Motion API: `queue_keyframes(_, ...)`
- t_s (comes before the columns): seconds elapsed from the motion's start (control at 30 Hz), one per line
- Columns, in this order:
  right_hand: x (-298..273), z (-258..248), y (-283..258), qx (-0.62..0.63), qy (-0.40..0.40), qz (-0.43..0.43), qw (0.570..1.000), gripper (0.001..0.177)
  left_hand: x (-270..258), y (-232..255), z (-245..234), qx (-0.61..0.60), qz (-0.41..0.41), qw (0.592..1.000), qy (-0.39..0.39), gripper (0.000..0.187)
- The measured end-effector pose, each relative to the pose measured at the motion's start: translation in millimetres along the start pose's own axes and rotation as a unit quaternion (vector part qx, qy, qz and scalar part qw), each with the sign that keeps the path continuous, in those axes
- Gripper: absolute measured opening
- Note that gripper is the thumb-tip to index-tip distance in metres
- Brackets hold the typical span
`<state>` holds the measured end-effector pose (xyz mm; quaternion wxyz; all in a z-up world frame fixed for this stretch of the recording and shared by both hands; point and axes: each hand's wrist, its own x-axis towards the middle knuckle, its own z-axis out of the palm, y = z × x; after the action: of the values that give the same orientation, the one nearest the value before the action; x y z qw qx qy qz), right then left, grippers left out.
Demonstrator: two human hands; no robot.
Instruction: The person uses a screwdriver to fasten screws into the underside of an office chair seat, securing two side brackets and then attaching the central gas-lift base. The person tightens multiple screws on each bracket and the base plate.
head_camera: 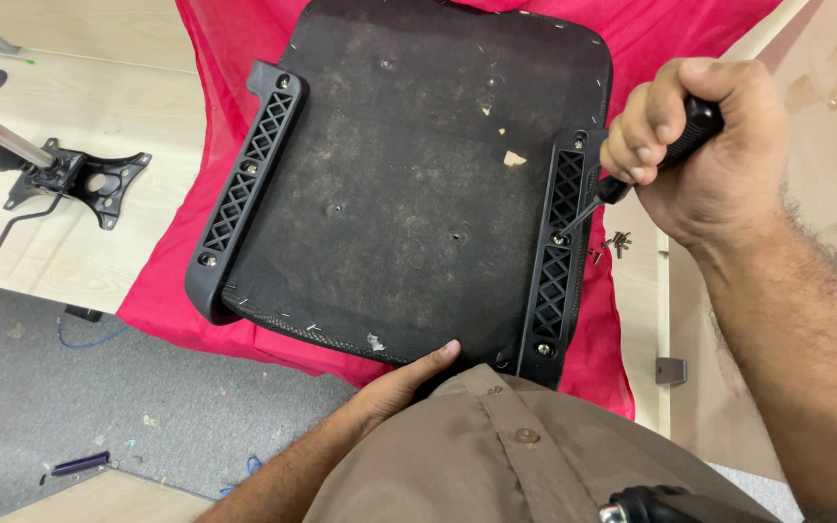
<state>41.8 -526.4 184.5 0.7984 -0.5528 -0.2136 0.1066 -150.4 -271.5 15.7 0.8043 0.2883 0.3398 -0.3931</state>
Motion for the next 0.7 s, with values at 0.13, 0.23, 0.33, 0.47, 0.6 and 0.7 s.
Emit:
queue_keyframes(0.13,0.8,-4.3,-1.1,-0.007,0.005,-0.001,1.0,0.045,-3.4,0.8,4.1,0.002,0.002,1.0,0.018,0.094)
queue_keyframes(0.23,-0.3,-5.1,-0.8,-0.015,0.008,-0.004,1.0,0.045,-6.2,1.9,5.3,0.002,0.0,0.998,0.062,0.096)
queue_keyframes(0.33,-1.1,-4.9,-1.7,-0.004,0.012,-0.006,1.0,0.045,-5.6,2.2,6.9,0.002,0.014,0.999,0.032,0.098)
queue_keyframes(0.47,-0.6,-3.1,-2.2,-0.002,0.015,-0.004,1.0,0.044,-4.1,1.7,6.5,-0.003,0.011,1.0,0.015,0.096)
queue_keyframes(0.6,-0.7,-0.3,-2.6,-0.001,0.013,-0.001,1.0,0.043,-2.9,1.0,6.3,-0.004,0.013,1.0,0.021,0.093)
queue_keyframes(0.7,-0.7,0.6,-2.2,-0.009,0.017,-0.002,1.0,0.043,-3.6,0.4,6.7,-0.01,0.011,1.0,0.012,0.091)
